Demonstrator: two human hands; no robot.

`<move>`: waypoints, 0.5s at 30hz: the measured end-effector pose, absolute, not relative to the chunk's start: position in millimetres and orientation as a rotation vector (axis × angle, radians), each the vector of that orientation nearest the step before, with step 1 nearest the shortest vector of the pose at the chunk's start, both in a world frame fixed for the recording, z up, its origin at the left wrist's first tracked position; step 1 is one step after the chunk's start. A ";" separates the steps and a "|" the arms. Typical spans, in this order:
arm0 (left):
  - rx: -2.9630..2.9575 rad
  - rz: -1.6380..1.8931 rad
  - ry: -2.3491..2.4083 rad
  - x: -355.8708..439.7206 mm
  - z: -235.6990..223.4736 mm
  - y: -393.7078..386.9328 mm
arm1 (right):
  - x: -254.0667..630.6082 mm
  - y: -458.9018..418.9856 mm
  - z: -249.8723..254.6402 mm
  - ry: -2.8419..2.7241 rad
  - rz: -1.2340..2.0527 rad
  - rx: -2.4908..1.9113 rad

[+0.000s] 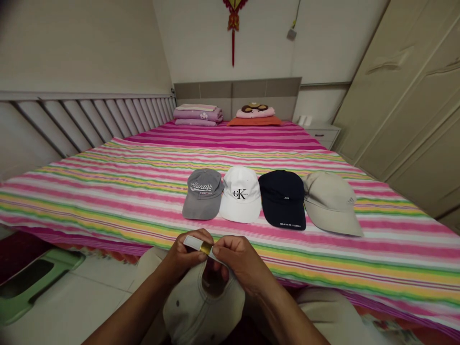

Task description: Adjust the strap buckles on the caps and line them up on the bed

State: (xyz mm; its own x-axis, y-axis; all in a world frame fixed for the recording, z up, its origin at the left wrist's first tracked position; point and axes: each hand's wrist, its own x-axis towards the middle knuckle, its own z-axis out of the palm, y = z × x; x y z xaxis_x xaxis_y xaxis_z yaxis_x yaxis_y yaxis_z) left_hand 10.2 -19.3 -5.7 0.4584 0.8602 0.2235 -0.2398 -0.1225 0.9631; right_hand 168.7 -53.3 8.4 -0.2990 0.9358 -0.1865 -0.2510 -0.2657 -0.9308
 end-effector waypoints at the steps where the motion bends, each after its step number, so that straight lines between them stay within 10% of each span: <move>1: 1.387 1.047 0.612 10.3 -6.0 -19.3 | 168.4 -53.3 8.3 -1.065 1.695 -1.014; 15: 1.281 0.756 0.536 -7.9 -1.0 -6.4 | 169.0 -51.8 7.2 -1.039 1.721 -1.033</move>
State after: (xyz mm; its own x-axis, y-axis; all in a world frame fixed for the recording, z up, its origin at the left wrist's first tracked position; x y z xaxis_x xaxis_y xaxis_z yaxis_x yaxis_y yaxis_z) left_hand -7.9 -6.4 -1.0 0.6525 0.7560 0.0522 -0.2008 0.1060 0.9739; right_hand 169.0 -51.8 7.2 -0.2943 0.9313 -0.2147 -0.2442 -0.2905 -0.9252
